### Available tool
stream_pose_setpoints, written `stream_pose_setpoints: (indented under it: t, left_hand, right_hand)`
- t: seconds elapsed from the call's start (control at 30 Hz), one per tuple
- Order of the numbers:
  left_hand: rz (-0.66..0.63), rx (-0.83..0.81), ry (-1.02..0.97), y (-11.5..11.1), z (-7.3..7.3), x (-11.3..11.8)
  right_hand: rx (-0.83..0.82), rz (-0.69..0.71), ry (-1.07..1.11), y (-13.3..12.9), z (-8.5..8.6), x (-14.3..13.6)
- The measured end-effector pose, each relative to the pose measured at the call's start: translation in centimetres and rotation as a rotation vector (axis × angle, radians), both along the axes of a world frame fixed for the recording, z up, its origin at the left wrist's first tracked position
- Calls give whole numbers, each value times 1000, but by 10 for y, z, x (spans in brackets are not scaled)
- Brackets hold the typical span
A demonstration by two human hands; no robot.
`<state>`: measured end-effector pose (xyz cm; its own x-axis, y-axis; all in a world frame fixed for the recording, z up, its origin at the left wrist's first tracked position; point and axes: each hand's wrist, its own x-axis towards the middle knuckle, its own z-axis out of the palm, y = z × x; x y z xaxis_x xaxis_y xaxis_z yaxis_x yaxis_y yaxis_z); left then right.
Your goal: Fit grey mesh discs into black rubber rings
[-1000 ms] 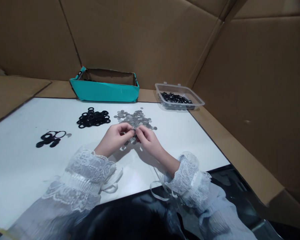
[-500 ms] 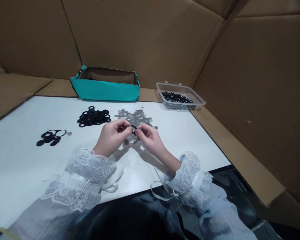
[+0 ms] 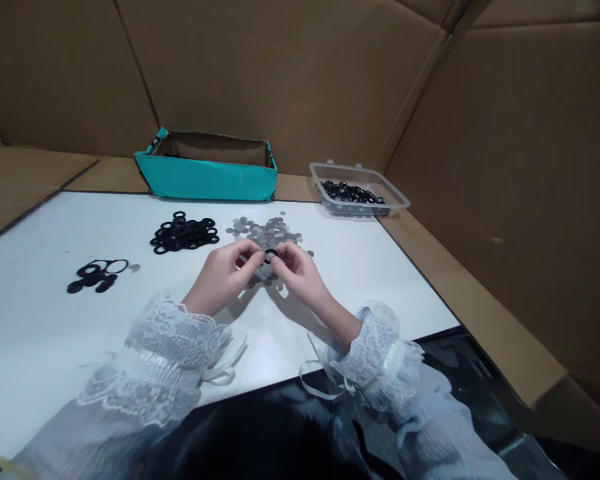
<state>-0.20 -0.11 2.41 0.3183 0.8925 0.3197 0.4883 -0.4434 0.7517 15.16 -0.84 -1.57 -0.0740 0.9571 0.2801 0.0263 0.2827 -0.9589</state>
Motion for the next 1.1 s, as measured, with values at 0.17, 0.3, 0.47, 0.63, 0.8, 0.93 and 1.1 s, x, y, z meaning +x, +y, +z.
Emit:
stream_pose_setpoints:
  t: [0.17, 0.3, 0.47, 0.63, 0.8, 0.93, 1.1]
  left_hand:
    - [-51, 134, 96, -2, -5, 1]
    - [-56, 312, 170, -2, -18, 2]
    - [-61, 371, 229, -2, -23, 2]
    - [-174, 321, 156, -2, -15, 2]
    - [-99, 301, 170, -1, -18, 2]
    - [-39, 256, 139, -2, -17, 3]
    - [-45, -17, -15, 0, -5, 1]
  right_hand:
    - [-67, 6, 15, 4, 5, 1]
    - [-157, 10, 25, 4, 6, -1]
    - [-225, 90, 3, 2, 5, 0]
    - [-283, 145, -14, 1, 7, 7]
    - [-303, 156, -19, 2, 7, 8]
    - [-256, 133, -24, 4, 7, 7]
    - [-137, 38, -73, 5, 8, 8]
